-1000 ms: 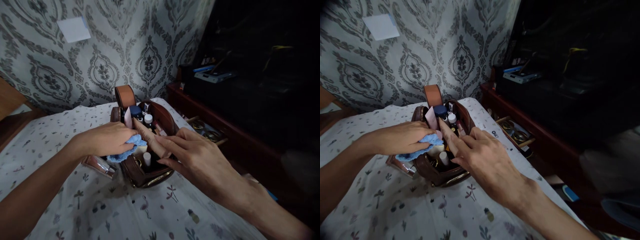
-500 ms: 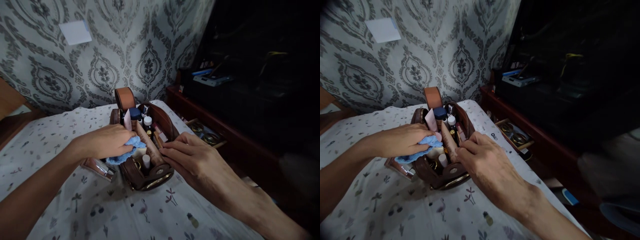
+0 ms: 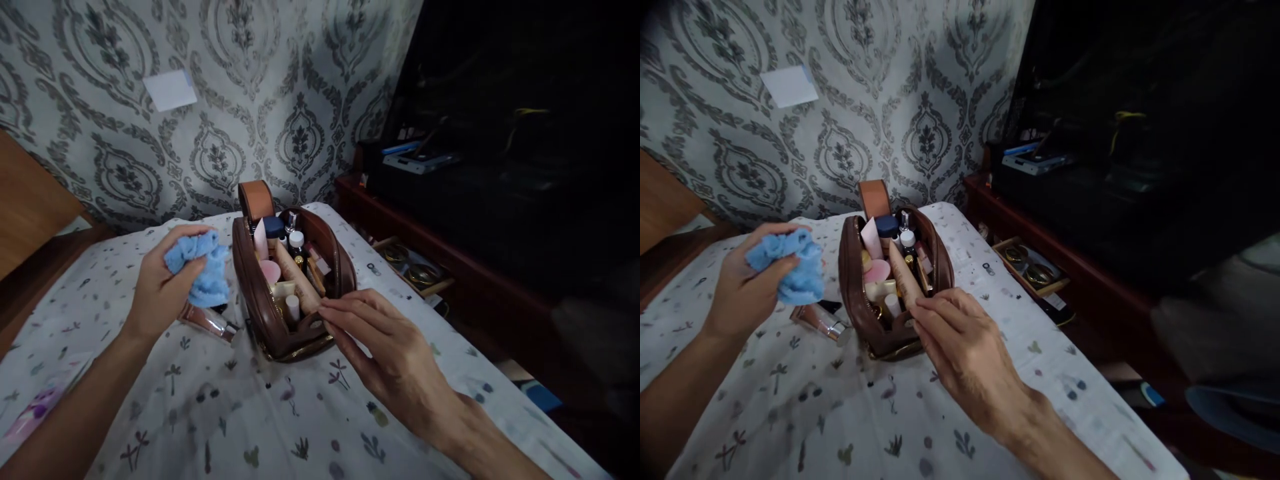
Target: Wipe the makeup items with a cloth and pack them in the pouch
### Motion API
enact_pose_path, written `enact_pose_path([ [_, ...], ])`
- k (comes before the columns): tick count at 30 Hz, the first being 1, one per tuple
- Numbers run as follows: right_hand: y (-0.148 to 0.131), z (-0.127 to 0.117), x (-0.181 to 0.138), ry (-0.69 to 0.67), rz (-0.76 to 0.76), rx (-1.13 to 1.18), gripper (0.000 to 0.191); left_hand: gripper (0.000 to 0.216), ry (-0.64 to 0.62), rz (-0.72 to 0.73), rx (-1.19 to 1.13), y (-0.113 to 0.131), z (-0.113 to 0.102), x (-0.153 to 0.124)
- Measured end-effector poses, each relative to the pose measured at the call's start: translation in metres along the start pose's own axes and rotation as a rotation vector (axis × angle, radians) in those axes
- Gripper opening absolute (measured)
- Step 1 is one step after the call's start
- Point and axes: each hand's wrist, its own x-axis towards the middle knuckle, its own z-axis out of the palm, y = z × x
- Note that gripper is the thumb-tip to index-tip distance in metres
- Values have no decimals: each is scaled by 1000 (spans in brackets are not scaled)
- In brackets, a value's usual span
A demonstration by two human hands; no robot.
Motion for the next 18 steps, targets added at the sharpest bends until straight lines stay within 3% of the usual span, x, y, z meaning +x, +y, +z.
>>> enact_pose_path([
  [5, -10, -1, -13, 90, 11, 7, 22, 24, 56, -97, 105, -25, -24, -39],
  [10, -27, 15, -20, 10, -55, 168, 18, 24, 300, -386, -67, -61, -39, -68],
  [13, -41, 41, -19, -203, -68, 239, 17, 28, 261, -465, -96, -74, -35, -82],
  [15, -52, 59, -18, -314, -29, 169, 20, 29, 190, -447, -32, -77, -30, -90],
  [18, -69, 83, -18, -270, 82, 57, 31, 26, 56, -261, 126, -77, -22, -101],
])
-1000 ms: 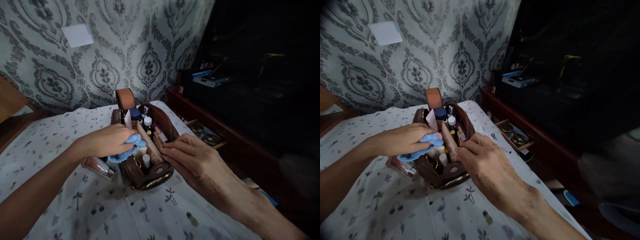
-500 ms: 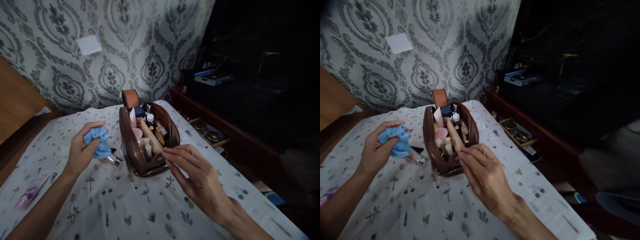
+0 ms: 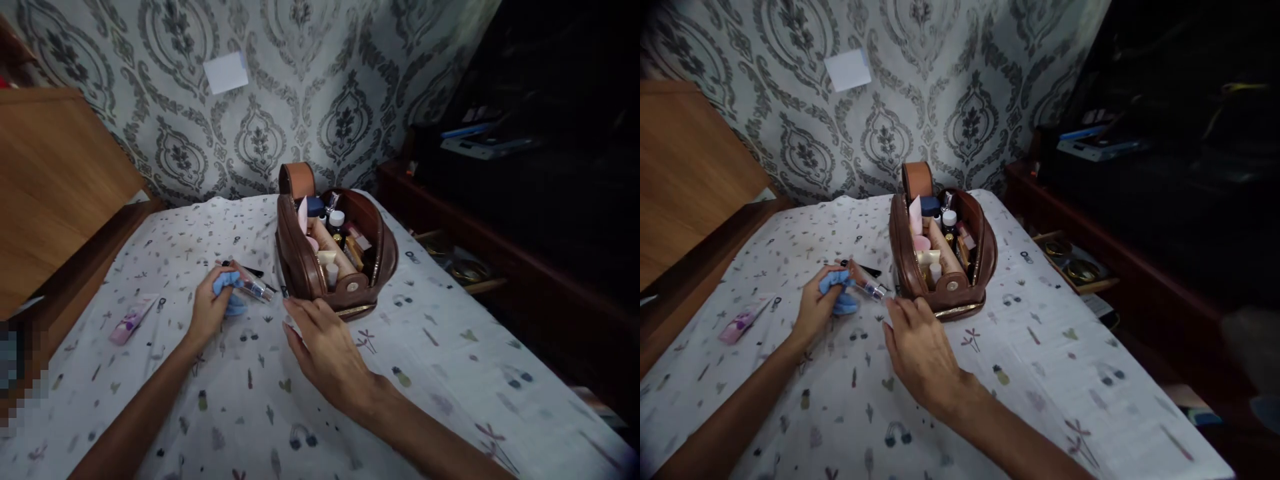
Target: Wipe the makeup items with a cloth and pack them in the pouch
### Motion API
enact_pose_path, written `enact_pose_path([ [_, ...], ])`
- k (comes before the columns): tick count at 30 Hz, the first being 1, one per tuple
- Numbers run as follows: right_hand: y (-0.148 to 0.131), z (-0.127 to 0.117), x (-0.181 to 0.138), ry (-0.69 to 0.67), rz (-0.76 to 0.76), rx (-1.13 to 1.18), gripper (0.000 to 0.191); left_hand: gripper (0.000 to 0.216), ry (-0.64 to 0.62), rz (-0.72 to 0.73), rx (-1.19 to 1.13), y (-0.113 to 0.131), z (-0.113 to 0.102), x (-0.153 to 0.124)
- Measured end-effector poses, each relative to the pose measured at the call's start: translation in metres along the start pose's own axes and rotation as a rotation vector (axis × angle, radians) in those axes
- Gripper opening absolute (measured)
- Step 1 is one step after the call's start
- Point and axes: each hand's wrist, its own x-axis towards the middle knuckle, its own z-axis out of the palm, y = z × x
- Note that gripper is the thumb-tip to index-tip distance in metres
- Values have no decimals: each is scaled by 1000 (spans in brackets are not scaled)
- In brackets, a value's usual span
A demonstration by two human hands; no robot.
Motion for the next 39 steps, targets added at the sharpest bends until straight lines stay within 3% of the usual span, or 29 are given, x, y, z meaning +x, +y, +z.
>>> enact_pose_path([
  [4, -13, 31, 9, -49, 10, 38, 47, 25, -81, 309, 169, -4, 7, -12],
  [9, -11, 71, 34, -214, 212, -54, 61, 24, -140, 432, 253, -13, 13, -25],
  [13, -10, 84, 49, -232, 290, -96, 48, 27, -136, 512, 210, -19, 15, -29],
  [15, -11, 87, 49, -186, 321, -12, 43, 28, -123, 536, 190, -20, 16, -30],
  [19, -14, 90, 36, -105, 325, 182, 23, 24, -93, 572, 223, -17, 15, -31],
  [23, -15, 88, 16, -29, 350, 328, 9, 20, -142, 651, 347, -8, 11, -32],
  [28, -9, 80, 3, 2, 284, 462, 33, 20, -149, 573, 557, -21, -11, -24],
  [34, -6, 78, 5, -25, 206, 469, 35, 24, -76, 300, 550, -57, -45, -17],
  [36, -6, 79, 5, -23, 224, 473, 35, 23, -30, 310, 523, -52, -45, -21],
  [39, -7, 80, 5, -7, 183, 438, 30, 23, -29, 447, 469, -28, -32, -31],
])
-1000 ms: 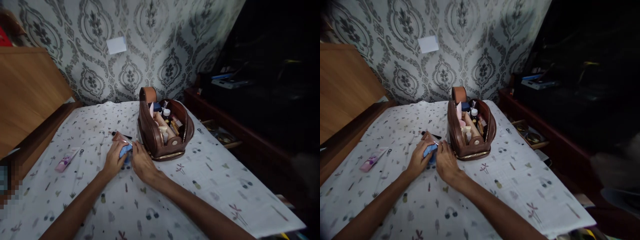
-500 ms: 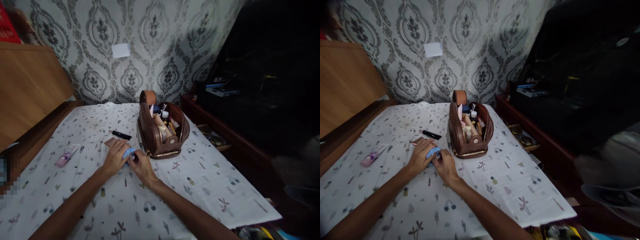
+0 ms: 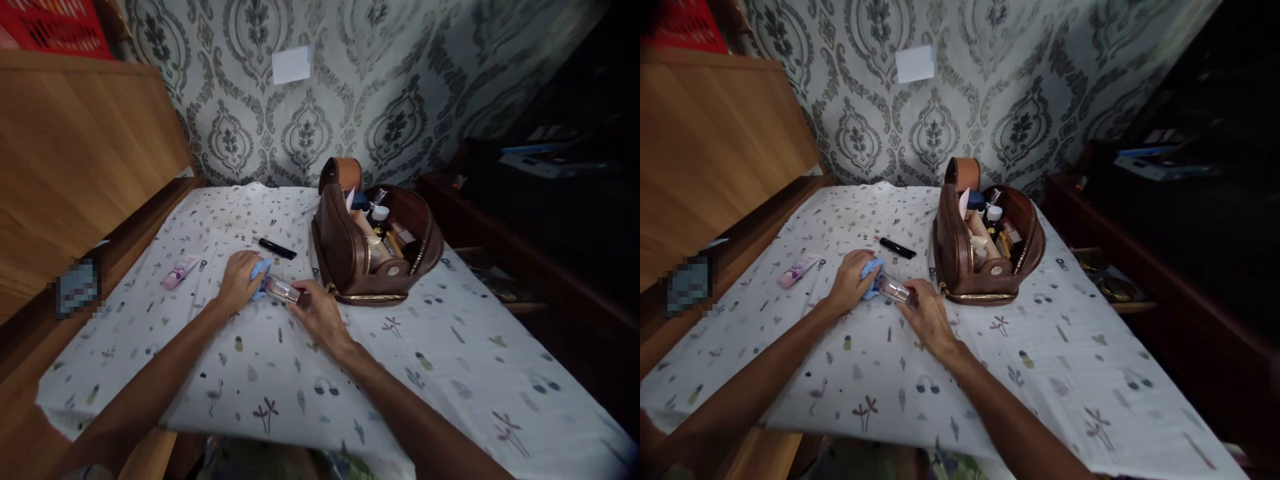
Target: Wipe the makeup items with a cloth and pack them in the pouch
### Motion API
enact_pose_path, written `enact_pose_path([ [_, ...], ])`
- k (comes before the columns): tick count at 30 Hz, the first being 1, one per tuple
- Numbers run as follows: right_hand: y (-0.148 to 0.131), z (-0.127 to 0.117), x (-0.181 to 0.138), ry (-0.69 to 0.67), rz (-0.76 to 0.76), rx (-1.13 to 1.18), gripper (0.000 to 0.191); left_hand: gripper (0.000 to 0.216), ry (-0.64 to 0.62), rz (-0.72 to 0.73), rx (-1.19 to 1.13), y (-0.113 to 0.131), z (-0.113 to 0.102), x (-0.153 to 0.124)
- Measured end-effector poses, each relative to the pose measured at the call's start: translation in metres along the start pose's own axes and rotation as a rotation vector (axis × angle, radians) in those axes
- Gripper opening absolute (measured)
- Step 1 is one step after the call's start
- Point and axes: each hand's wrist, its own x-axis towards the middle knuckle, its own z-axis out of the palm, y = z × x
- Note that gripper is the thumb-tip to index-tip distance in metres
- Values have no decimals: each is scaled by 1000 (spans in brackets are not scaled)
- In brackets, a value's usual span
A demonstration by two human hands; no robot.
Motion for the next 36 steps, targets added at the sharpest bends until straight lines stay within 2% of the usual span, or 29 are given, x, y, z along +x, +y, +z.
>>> enact_pose_path([
  [2, 0, 0, -1, 10, -97, -35, 25, 21, -51, 109, -29, 21, 2, 1],
  [5, -1, -1, -2, 20, -225, -75, 22, 21, -153, 119, -15, 36, 2, 1],
  [7, 0, -1, -2, 25, -257, -88, 23, 25, -186, 85, -6, 31, 0, 3],
  [12, 0, -2, -2, 16, -243, -70, 25, 29, -174, -29, 63, 0, -7, 4],
  [15, 1, -2, -2, 0, -158, -15, 26, 30, -151, -69, 94, -11, -7, 1],
  [18, 5, 1, -2, -40, 50, 166, 34, 28, -76, -47, 82, -16, -3, -4],
  [21, 13, 4, 0, -77, 293, 369, 50, 25, 1, 14, 59, -18, 2, -7],
  [23, 17, 6, 1, -77, 354, 394, 54, 23, 21, 39, 65, -21, 5, -8],
  [28, 11, 4, 1, -104, 239, 279, 31, 23, 19, 4, 150, -24, 2, -7],
  [31, 4, 1, 0, -82, 181, 216, 24, 25, 74, -15, 256, -18, -6, -4],
  [34, 0, 0, -3, -66, 104, 159, 25, 25, 114, 121, 321, -1, -10, -4],
  [36, 0, 0, -4, -78, 70, 133, 25, 26, 86, 241, 311, 14, -8, -6],
])
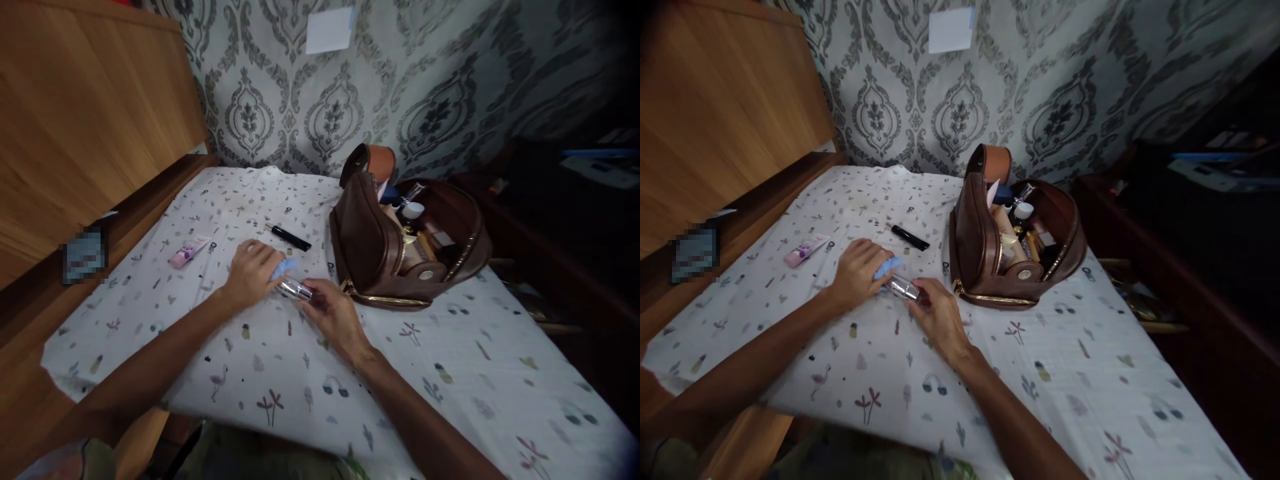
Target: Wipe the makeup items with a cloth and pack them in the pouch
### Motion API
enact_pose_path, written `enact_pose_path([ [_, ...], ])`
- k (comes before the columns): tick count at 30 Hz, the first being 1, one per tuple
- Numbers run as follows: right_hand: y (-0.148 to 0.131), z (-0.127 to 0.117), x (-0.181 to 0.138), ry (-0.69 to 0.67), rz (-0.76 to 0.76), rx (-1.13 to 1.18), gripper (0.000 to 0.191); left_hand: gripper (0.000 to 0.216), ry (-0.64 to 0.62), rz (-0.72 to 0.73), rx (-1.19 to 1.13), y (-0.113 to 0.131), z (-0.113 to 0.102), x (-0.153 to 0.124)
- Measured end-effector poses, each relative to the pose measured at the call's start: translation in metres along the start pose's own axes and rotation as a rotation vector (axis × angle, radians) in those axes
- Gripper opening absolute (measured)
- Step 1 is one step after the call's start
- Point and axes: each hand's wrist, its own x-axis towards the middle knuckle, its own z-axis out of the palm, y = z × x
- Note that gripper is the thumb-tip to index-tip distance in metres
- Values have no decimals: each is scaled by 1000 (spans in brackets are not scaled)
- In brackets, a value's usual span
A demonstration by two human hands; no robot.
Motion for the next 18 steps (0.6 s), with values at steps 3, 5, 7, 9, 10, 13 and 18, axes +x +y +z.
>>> enact_pose_path([
  [3, 1, 1, -1, -23, -8, -19, 20, 32, -118, 83, -43, 19, 0, 1],
  [5, 2, 2, -1, -16, -9, -4, 21, 37, -231, 17, -73, 21, -2, 3],
  [7, 2, 2, -1, 1, -1, 29, 27, 40, -347, -123, -118, 16, -7, 6],
  [9, 1, 2, 0, 1, 21, 65, 30, 41, -461, -267, -158, 6, -14, 10],
  [10, 1, 2, 0, -6, 34, 84, 30, 41, -513, -327, -171, 0, -17, 12],
  [13, -1, 2, 1, -9, 85, 139, 33, 43, -591, -430, -202, -12, -22, 14],
  [18, 6, 3, 4, 2, 267, 273, 45, 42, -595, -451, -252, -17, -21, 13],
])
